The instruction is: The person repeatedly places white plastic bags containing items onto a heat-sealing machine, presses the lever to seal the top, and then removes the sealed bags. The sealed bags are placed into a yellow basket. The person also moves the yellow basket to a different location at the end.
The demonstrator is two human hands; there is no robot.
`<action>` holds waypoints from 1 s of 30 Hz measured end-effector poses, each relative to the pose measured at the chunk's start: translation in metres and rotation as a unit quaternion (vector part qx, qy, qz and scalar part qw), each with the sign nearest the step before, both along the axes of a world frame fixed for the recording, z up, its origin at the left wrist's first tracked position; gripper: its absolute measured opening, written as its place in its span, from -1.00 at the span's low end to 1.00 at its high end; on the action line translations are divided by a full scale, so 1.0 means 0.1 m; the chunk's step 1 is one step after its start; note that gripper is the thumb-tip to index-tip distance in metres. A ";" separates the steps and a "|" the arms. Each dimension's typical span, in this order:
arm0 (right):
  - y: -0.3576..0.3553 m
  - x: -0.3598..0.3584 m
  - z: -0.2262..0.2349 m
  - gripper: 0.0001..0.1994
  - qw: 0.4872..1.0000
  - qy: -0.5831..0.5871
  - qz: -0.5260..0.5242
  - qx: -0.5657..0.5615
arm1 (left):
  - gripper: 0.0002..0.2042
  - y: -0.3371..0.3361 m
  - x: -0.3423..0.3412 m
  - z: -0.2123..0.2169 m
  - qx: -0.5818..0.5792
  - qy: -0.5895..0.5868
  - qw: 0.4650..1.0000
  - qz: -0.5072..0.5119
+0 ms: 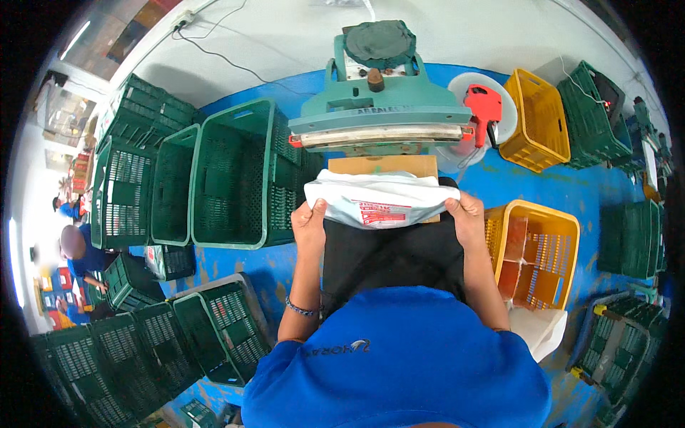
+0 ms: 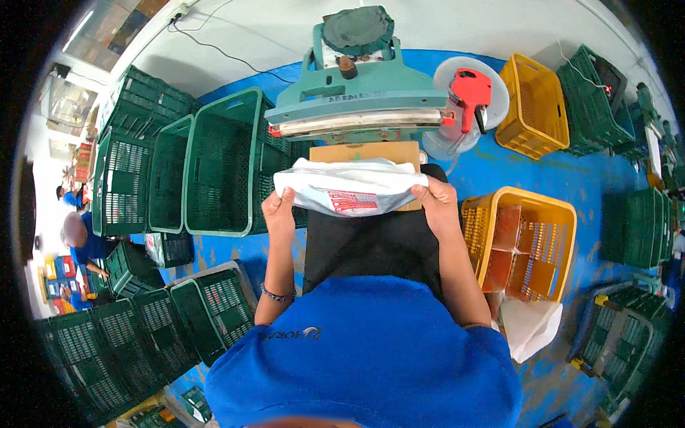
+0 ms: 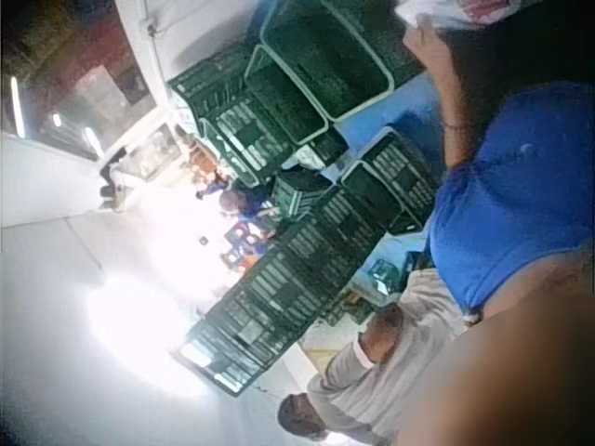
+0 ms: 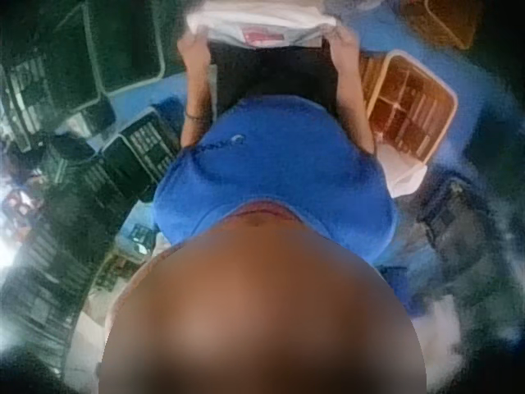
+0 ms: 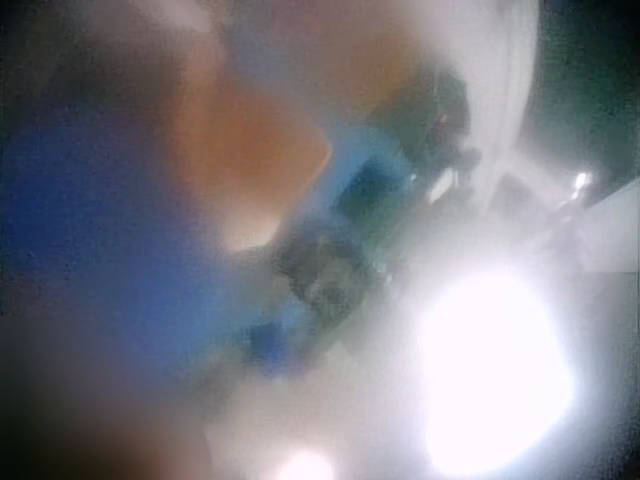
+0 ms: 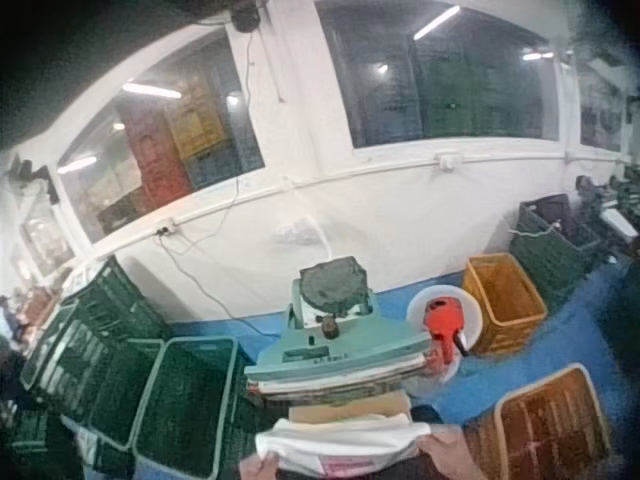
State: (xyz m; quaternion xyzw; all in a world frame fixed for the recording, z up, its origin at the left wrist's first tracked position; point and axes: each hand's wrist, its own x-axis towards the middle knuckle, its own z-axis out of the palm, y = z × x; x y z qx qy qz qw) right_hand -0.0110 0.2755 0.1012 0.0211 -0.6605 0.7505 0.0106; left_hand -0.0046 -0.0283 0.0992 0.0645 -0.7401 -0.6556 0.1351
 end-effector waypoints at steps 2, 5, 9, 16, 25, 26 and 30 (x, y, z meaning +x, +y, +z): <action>0.07 0.02 0.03 -0.74 0.998 -0.042 -0.028 -0.034 | -0.78 0.03 0.03 0.13 -0.048 0.032 0.998 0.033; 0.27 0.10 0.02 -0.68 0.998 -0.029 0.025 -0.049 | -0.79 -0.19 -0.23 0.44 -0.240 0.124 0.956 0.117; 0.77 0.68 -0.23 -0.73 0.973 -0.050 -0.201 0.104 | -0.69 -0.99 -0.75 1.14 -0.407 0.134 0.879 0.210; 1.75 2.76 -0.94 -0.57 0.510 -0.190 -0.595 0.591 | -0.67 -1.94 -0.55 0.85 -0.599 0.086 0.775 0.183; 3.00 3.40 -1.06 -0.49 0.430 -0.434 -0.544 0.575 | -0.64 -2.87 -0.11 -0.38 -0.844 -0.244 0.476 0.039; 3.15 3.32 -1.12 -0.52 0.440 -0.460 -0.549 0.542 | -0.64 -3.08 -0.12 -0.49 -0.864 -0.256 0.432 0.022; 3.59 3.15 -1.42 -0.73 0.461 -0.376 -0.633 0.494 | -0.73 -3.82 -0.14 -0.76 -0.927 -0.091 0.364 -0.014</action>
